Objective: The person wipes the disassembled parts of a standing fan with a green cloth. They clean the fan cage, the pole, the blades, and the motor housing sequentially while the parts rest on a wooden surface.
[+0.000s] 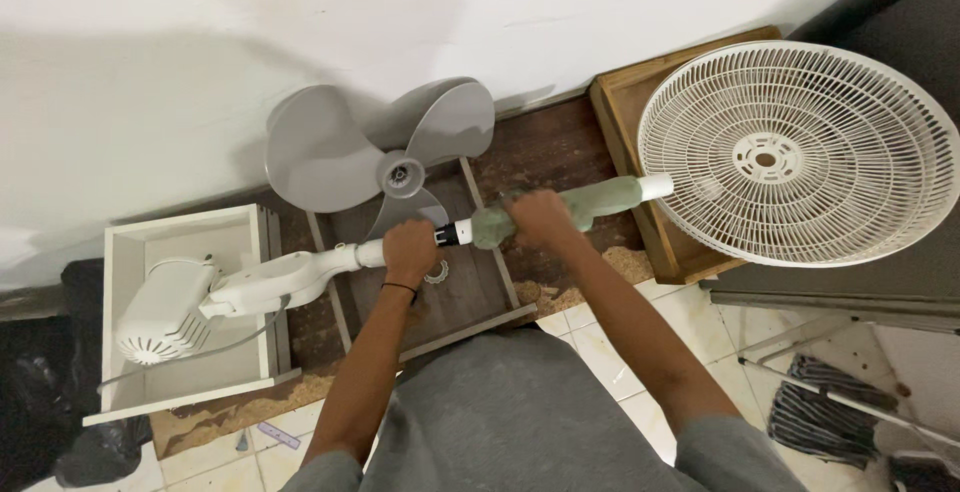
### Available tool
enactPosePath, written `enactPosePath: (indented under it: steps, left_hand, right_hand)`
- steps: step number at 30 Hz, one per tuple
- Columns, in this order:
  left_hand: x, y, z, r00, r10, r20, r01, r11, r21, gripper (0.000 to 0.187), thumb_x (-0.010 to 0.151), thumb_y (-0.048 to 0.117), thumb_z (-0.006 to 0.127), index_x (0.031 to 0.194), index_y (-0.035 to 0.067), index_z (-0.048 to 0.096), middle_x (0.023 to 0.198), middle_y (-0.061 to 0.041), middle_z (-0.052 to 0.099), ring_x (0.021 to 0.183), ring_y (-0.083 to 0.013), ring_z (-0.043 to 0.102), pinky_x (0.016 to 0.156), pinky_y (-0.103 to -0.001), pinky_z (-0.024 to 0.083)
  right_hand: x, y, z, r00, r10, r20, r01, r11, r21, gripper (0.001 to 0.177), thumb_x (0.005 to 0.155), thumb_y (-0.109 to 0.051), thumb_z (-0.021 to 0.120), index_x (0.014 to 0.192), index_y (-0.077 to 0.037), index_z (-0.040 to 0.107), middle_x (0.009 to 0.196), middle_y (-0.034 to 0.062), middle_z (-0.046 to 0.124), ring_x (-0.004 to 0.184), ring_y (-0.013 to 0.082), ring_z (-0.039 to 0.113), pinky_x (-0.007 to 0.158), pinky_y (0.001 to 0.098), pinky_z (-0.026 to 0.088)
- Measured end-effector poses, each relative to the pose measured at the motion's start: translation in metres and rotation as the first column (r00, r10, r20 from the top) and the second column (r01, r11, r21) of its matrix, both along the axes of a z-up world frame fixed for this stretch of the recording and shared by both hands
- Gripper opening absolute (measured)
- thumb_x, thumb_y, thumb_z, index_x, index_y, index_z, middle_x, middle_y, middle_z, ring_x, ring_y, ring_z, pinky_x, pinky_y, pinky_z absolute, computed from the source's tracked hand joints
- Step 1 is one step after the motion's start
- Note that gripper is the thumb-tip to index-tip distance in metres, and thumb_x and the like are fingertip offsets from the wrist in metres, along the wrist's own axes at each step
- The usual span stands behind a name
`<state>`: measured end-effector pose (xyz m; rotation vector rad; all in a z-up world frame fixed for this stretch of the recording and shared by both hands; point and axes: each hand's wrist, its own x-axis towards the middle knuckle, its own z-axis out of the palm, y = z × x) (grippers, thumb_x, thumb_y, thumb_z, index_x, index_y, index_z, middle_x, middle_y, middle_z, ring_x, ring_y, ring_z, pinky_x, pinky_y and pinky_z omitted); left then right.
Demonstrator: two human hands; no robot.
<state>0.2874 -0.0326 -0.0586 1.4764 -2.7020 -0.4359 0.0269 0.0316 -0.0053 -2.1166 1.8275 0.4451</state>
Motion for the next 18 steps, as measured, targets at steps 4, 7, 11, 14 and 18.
enactPosePath:
  steps: [4, 7, 11, 14, 18]
  left_hand:
    - [0.001, 0.004, 0.007, 0.999, 0.013, 0.045, -0.016, 0.999, 0.048, 0.018, 0.069, 0.024, 0.083, 0.078, 0.01, 0.078, 0.085, -0.016, 0.076, 0.079, -0.0349, 0.075, 0.073, -0.045, 0.06]
    - [0.0, 0.005, 0.011, 0.996, 0.02, 0.091, -0.032, 0.991, 0.13, 0.016, 0.071, 0.024, 0.082, 0.08, 0.011, 0.078, 0.085, -0.016, 0.076, 0.079, -0.0337, 0.076, 0.073, -0.044, 0.06]
    - [0.0, 0.004, 0.011, 0.998, 0.049, 0.043, -0.053, 0.994, 0.095, 0.02, 0.068, 0.027, 0.084, 0.081, 0.013, 0.078, 0.086, -0.015, 0.076, 0.079, -0.0352, 0.075, 0.072, -0.046, 0.059]
    - [-0.002, 0.005, 0.004, 0.997, 0.082, 0.005, -0.082, 0.997, 0.005, 0.02, 0.065, 0.027, 0.085, 0.078, 0.013, 0.078, 0.084, -0.014, 0.075, 0.079, -0.0351, 0.074, 0.072, -0.046, 0.058]
    - [-0.007, 0.001, -0.01, 0.994, 0.11, 0.021, -0.11, 0.994, 0.003, 0.016, 0.065, 0.023, 0.082, 0.077, 0.015, 0.077, 0.082, -0.012, 0.075, 0.078, -0.0331, 0.074, 0.074, -0.045, 0.056]
  right_hand:
    - [0.022, -0.002, -0.015, 0.997, -0.033, 0.066, 0.034, 0.999, -0.012, 0.057, 0.073, -0.029, 0.084, 0.124, -0.015, 0.063, 0.11, 0.0115, 0.073, 0.094, 0.0318, 0.073, 0.076, 0.0451, 0.06]
    - [0.009, 0.0, -0.025, 0.993, -0.031, 0.11, 0.029, 0.999, 0.024, 0.061, 0.074, -0.025, 0.081, 0.13, -0.017, 0.06, 0.115, 0.0094, 0.071, 0.089, 0.0294, 0.074, 0.071, 0.0449, 0.061]
    - [-0.037, 0.018, -0.028, 0.999, -0.001, 0.041, 0.012, 0.965, -0.262, 0.056, 0.066, -0.028, 0.085, 0.117, -0.016, 0.064, 0.109, 0.0075, 0.072, 0.099, 0.0288, 0.071, 0.084, 0.0474, 0.055]
    - [-0.058, 0.031, -0.024, 0.993, -0.115, 0.0, 0.107, 0.929, -0.353, 0.05, 0.069, -0.026, 0.084, 0.116, -0.018, 0.067, 0.105, 0.0045, 0.073, 0.105, 0.0265, 0.069, 0.091, 0.0454, 0.052]
    - [-0.044, 0.026, -0.018, 0.977, -0.198, 0.078, 0.213, 0.897, -0.388, 0.058, 0.056, -0.028, 0.089, 0.11, -0.017, 0.07, 0.107, 0.0064, 0.072, 0.106, 0.0284, 0.067, 0.093, 0.0474, 0.048]
